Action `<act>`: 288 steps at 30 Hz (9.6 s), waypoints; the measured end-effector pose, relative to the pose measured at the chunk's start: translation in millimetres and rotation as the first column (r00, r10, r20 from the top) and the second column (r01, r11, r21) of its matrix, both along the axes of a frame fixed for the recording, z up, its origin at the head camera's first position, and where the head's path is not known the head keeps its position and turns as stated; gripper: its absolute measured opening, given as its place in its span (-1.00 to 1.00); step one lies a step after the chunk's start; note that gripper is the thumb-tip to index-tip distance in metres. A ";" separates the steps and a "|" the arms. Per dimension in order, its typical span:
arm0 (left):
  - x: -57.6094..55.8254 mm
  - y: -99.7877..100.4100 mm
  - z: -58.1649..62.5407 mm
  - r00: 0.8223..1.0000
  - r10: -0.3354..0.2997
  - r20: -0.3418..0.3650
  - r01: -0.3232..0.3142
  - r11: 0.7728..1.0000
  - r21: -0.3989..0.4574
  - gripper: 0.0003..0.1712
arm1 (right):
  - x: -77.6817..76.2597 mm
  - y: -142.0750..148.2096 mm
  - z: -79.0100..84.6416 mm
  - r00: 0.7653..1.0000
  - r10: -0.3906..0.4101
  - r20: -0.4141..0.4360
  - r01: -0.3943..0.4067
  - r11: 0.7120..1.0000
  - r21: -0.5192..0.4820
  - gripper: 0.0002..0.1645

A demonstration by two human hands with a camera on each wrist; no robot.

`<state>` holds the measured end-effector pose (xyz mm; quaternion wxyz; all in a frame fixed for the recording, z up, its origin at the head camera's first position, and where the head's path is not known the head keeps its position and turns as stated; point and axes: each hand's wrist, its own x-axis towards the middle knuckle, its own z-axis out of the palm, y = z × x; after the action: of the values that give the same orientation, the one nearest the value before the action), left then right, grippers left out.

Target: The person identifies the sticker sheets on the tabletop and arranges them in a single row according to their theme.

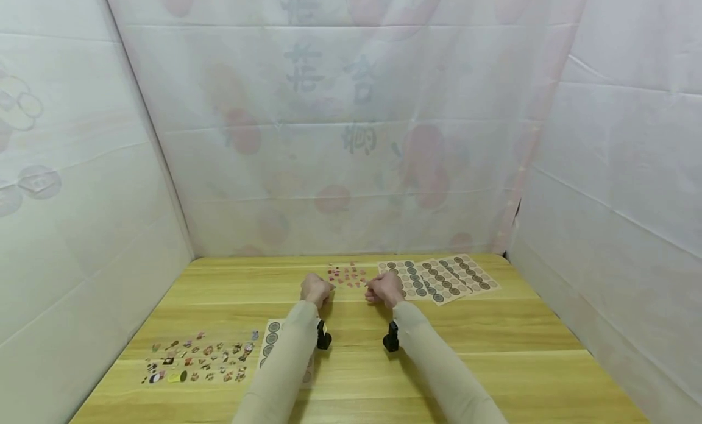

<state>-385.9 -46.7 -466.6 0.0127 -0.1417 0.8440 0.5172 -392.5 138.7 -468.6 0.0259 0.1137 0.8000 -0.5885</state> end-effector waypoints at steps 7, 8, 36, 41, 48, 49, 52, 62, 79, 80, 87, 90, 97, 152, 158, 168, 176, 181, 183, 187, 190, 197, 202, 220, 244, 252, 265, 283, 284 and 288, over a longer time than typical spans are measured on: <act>-0.6 2.4 -0.7 1.000 0.016 0.002 -0.016 0.999 -0.040 -0.44 | -4.1 0.2 -6.3 0.999 -0.015 0.030 0.014 1.000 0.010 -0.81; -0.9 2.6 -1.0 1.000 0.018 0.001 -0.018 0.999 -0.045 -0.47 | -4.7 0.4 -7.1 0.999 -0.016 0.031 0.016 1.000 0.013 -0.81; -0.3 9.5 -2.8 1.000 0.016 -0.013 -0.017 0.999 -0.039 -0.60 | -0.6 -10.1 -7.9 1.000 0.009 -0.004 -0.009 1.000 -0.017 -0.79; -3.0 10.0 -8.2 1.000 -0.011 0.001 0.011 0.995 -0.103 -0.69 | -0.1 -10.9 -8.5 1.000 0.023 0.010 -0.023 1.000 -0.006 -0.83; -4.0 10.3 -10.0 1.000 -0.025 -0.014 0.023 0.995 -0.096 -0.69 | -0.2 -9.2 -10.9 0.999 0.041 0.008 -0.041 0.999 0.012 -0.80; -4.7 9.8 -10.0 0.999 -0.028 -0.017 0.027 0.996 -0.082 -0.63 | -0.5 -9.1 -10.6 0.999 0.040 0.005 -0.041 0.999 0.016 -0.79; -6.1 8.6 -8.1 0.999 -0.037 -0.024 0.037 0.999 -0.012 -0.52 | -2.3 -8.9 -10.2 0.999 0.044 -0.005 -0.044 0.999 0.024 -0.74; -3.7 11.2 -5.0 1.000 -0.009 0.003 0.009 1.000 -0.004 -0.35 | -2.1 -13.3 -16.3 0.999 0.053 0.009 -0.053 0.999 0.010 -0.76; -8.9 23.4 -4.7 0.998 0.065 -0.027 -0.068 0.988 -0.138 -0.76 | -8.0 -15.6 -16.9 1.000 0.008 0.024 -0.010 0.996 0.087 -0.85; -9.8 22.5 -5.5 0.998 0.061 -0.029 -0.065 0.988 -0.140 -0.78 | -8.7 -15.6 -17.1 1.000 0.008 0.030 -0.011 0.995 0.097 -0.84; -14.8 18.8 -7.2 0.997 0.061 -0.047 -0.068 0.983 -0.169 -0.75 | -11.7 -14.5 -13.8 0.997 0.018 0.079 -0.028 0.991 0.131 -0.87; -14.5 20.2 -7.5 0.997 0.059 -0.054 -0.070 0.967 -0.243 -0.71 | -9.8 -14.2 -12.8 0.994 0.043 0.104 -0.056 0.990 0.126 -0.87; -13.6 25.1 -8.5 0.996 0.075 -0.053 -0.089 0.941 -0.328 -0.73 | -5.2 -13.3 -11.8 0.993 0.054 0.109 -0.069 0.987 0.142 -0.88; 1.2 -49.6 -1.9 0.974 -0.222 -0.050 0.215 0.826 0.521 -0.68 | 7.7 -9.6 -12.3 0.973 0.218 0.080 -0.184 0.935 -0.301 -0.64; 15.3 -62.2 2.1 0.950 -0.306 -0.061 0.309 0.895 0.321 -0.70 | 13.9 -11.0 -10.8 0.965 0.259 0.047 -0.244 0.947 -0.210 -0.72; 51.9 -73.6 10.8 0.853 -0.520 -0.052 0.520 0.854 -0.016 -0.65 | 38.5 -9.6 -1.4 0.923 0.383 0.044 -0.380 0.922 -0.073 -0.75; 78.9 -73.6 11.6 0.775 -0.631 0.043 0.631 0.776 0.005 -0.67 | 65.0 10.0 4.0 0.856 0.510 0.084 -0.515 0.854 0.070 -0.78; 90.0 -73.6 7.3 0.746 -0.660 0.084 0.665 0.746 -0.046 -0.65 | 78.0 18.7 3.2 0.820 0.559 0.120 -0.570 0.815 0.103 -0.83; 92.6 -73.4 5.2 0.734 -0.673 0.091 0.677 0.736 -0.023 -0.65 | 81.9 20.8 3.1 0.813 0.569 0.127 -0.581 0.807 0.108 -0.84; 96.5 -72.0 3.9 0.715 -0.692 0.099 0.691 0.721 0.044 -0.65 | 87.8 24.6 4.0 0.809 0.573 0.134 -0.587 0.802 0.115 -0.83; 98.9 -71.0 3.0 0.710 -0.696 0.105 0.694 0.717 0.064 -0.66 | 92.6 26.4 5.5 0.809 0.572 0.138 -0.586 0.803 0.108 -0.84; 106.0 -71.3 0.9 0.681 -0.719 0.138 0.705 0.695 0.142 -0.66 | 102.6 30.5 6.4 0.799 0.583 0.145 -0.592 0.805 0.027 -0.82; 111.8 -73.3 0.1 0.670 -0.731 0.131 0.711 0.682 0.170 -0.66 | 109.4 32.6 1.8 0.787 0.597 0.154 -0.607 0.795 0.019 -0.81; 124.9 -68.7 1.2 0.649 -0.741 0.172 0.734 0.670 0.116 -0.69 | 125.5 32.5 2.1 0.748 0.642 0.171 -0.655 0.755 0.028 -0.77; 131.8 -70.9 1.4 0.639 -0.732 0.235 0.730 0.674 0.113 -0.67 | 131.2 31.3 -1.5 0.724 0.664 0.184 -0.682 0.729 0.051 -0.70; 132.3 -71.2 0.2 0.641 -0.726 0.250 0.723 0.680 0.121 -0.66 | 132.4 32.1 -1.9 0.713 0.674 0.195 -0.692 0.721 0.036 -0.65; 131.0 -72.9 4.6 0.639 -0.734 0.231 0.737 0.670 0.089 -0.64 | 131.4 33.7 -0.4 0.727 0.657 0.199 -0.680 0.728 0.079 -0.60; 104.7 -45.2 11.8 0.679 -0.730 0.085 0.721 0.684 0.110 -0.58 | 110.2 40.4 3.2 0.804 0.588 0.091 -0.592 0.805 0.036 -0.81; 102.0 -41.8 11.9 0.686 -0.724 0.081 0.717 0.690 0.099 -0.58 | 108.8 41.0 3.4 0.810 0.581 0.079 -0.585 0.810 0.041 -0.82; 89.6 -26.7 11.2 0.710 -0.702 0.060 0.697 0.712 0.082 -0.59 | 102.5 44.2 3.4 0.842 0.537 0.042 -0.539 0.839 0.068 -0.82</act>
<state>-296.4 -73.5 -455.3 0.2478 0.1661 0.8194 0.4895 -290.1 182.9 -465.1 0.1939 -0.1085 0.8216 -0.5250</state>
